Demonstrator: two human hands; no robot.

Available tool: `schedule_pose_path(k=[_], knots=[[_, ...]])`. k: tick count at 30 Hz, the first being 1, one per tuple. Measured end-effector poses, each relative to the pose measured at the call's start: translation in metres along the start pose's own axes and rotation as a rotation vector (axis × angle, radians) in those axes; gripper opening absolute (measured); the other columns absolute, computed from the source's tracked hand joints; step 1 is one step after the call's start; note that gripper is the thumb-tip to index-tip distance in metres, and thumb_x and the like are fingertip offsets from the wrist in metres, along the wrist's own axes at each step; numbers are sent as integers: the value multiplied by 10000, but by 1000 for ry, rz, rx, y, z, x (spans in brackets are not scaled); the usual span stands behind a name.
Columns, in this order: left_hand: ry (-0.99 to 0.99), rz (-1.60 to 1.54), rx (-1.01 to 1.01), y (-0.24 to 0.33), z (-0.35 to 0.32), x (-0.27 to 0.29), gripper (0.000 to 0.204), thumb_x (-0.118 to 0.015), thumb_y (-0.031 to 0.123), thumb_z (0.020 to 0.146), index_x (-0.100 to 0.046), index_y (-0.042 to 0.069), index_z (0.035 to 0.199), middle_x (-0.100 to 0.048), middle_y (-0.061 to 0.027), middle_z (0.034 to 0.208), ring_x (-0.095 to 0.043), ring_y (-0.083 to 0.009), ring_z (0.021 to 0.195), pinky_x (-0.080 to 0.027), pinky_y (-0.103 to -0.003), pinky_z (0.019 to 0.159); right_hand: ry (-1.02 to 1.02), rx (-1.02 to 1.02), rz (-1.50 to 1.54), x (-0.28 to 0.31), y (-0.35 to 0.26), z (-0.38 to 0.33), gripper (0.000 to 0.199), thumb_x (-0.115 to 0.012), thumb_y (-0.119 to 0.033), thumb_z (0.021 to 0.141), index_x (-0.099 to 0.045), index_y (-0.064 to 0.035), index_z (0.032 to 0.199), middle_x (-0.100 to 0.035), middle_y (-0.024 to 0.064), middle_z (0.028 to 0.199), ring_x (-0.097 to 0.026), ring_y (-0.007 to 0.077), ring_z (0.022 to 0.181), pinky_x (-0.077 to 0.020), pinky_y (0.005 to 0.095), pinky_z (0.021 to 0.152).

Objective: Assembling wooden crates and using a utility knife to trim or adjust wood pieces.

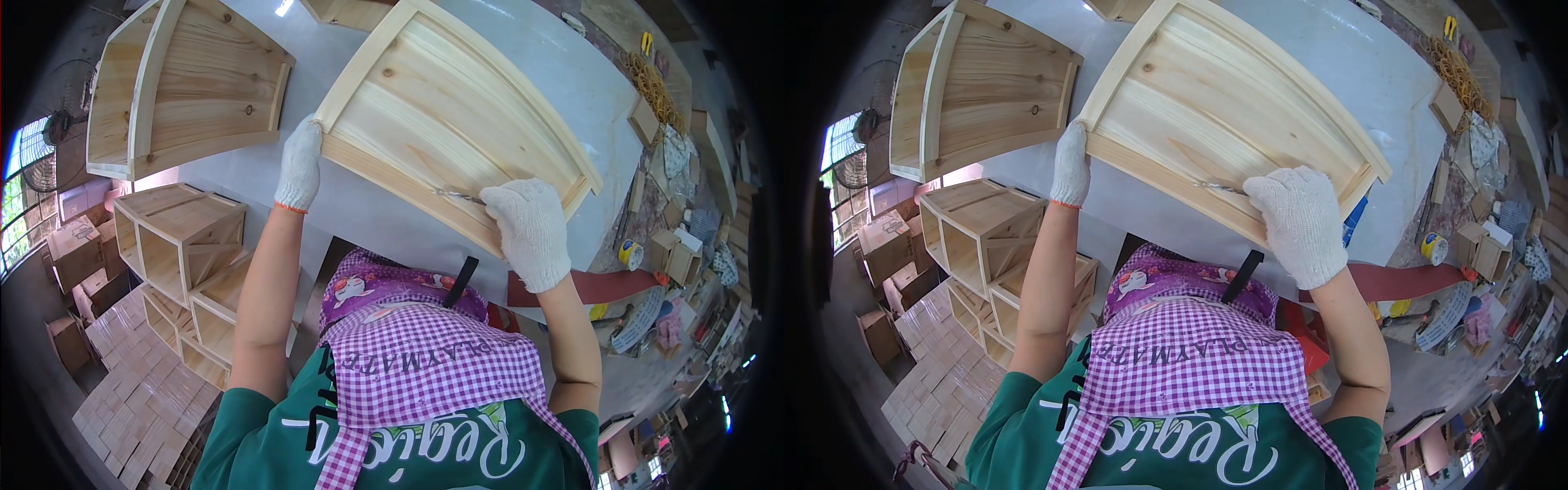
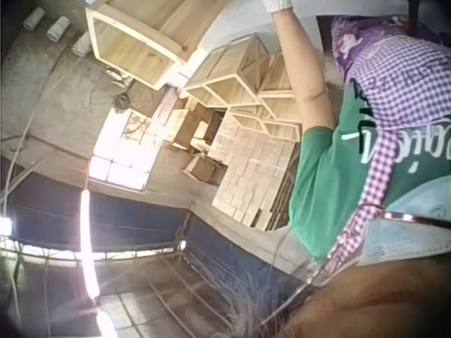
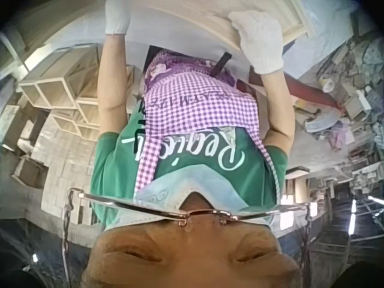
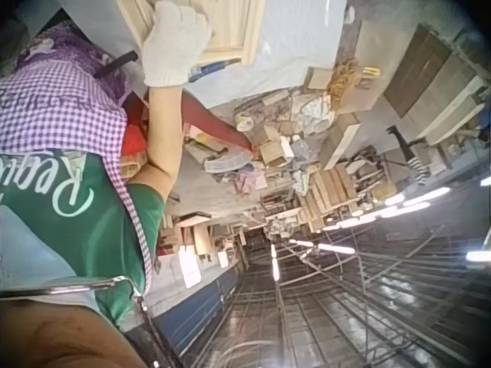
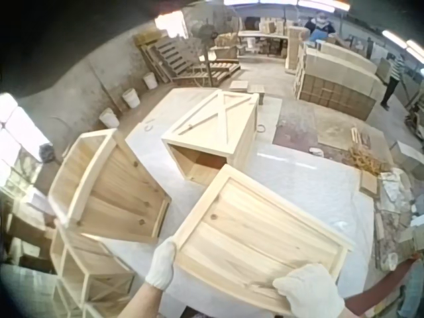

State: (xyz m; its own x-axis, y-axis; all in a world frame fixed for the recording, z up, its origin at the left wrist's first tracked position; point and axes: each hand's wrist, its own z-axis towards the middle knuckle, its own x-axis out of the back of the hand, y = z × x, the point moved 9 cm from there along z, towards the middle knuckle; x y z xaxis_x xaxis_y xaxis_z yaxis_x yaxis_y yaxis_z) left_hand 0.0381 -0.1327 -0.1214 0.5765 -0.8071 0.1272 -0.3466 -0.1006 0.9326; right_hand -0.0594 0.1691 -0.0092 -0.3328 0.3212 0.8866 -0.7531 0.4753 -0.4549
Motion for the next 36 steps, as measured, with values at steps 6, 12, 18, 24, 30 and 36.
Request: schedule_pose_path(k=[6, 12, 18, 24, 30, 36], knots=[[16, -10, 1, -7, 3, 3, 472, -459, 311, 1090, -601, -69, 1332, -649, -71, 1240, -546, -147, 1167, -407, -292, 1044, -134, -98, -92, -14, -5, 11, 207, -711, -57, 776, -688, -101, 976, -683, 96, 883, -650, 322, 892, -475, 442, 817], [-24, -23, -51, -9, 6, 5, 492, -468, 328, 1086, -593, -69, 1349, -648, -75, 1248, -546, -144, 1170, -409, -296, 1044, 59, -159, 36, -4, -2, 15, 134, -713, -85, 823, -688, -85, 955, -670, 125, 909, -646, 343, 904, -489, 450, 811], [-23, -36, -17, -8, 4, 3, 510, -475, 339, 1078, -583, -67, 1367, -643, -81, 1272, -547, -145, 1182, -407, -303, 1049, -77, -193, 172, -8, 0, 8, 155, -713, -110, 850, -699, -63, 997, -667, 136, 922, -643, 360, 925, -501, 458, 843], [-14, -60, -2, -4, 0, 0, 508, -480, 331, 1072, -577, -64, 1376, -639, -85, 1288, -551, -150, 1191, -403, -306, 1058, -170, -187, 205, -13, 1, 11, 151, -717, -155, 872, -713, -65, 994, -679, 148, 907, -659, 356, 908, -506, 464, 848], [-23, -73, 11, -3, -1, -2, 513, -484, 334, 1071, -572, -65, 1381, -637, -89, 1303, -551, -153, 1207, -398, -307, 1068, -190, -237, 320, -14, 8, 10, 162, -713, -160, 880, -720, -55, 1004, -690, 144, 934, -661, 366, 920, -515, 454, 853], [-23, -14, 5, -5, 1, 1, 517, -481, 335, 1069, -563, -61, 1390, -630, -95, 1324, -554, -158, 1211, -400, -309, 1072, -54, -405, 530, -6, 16, -5, 151, -669, -69, 885, -713, -39, 1026, -702, 149, 984, -677, 330, 954, -527, 397, 873]])
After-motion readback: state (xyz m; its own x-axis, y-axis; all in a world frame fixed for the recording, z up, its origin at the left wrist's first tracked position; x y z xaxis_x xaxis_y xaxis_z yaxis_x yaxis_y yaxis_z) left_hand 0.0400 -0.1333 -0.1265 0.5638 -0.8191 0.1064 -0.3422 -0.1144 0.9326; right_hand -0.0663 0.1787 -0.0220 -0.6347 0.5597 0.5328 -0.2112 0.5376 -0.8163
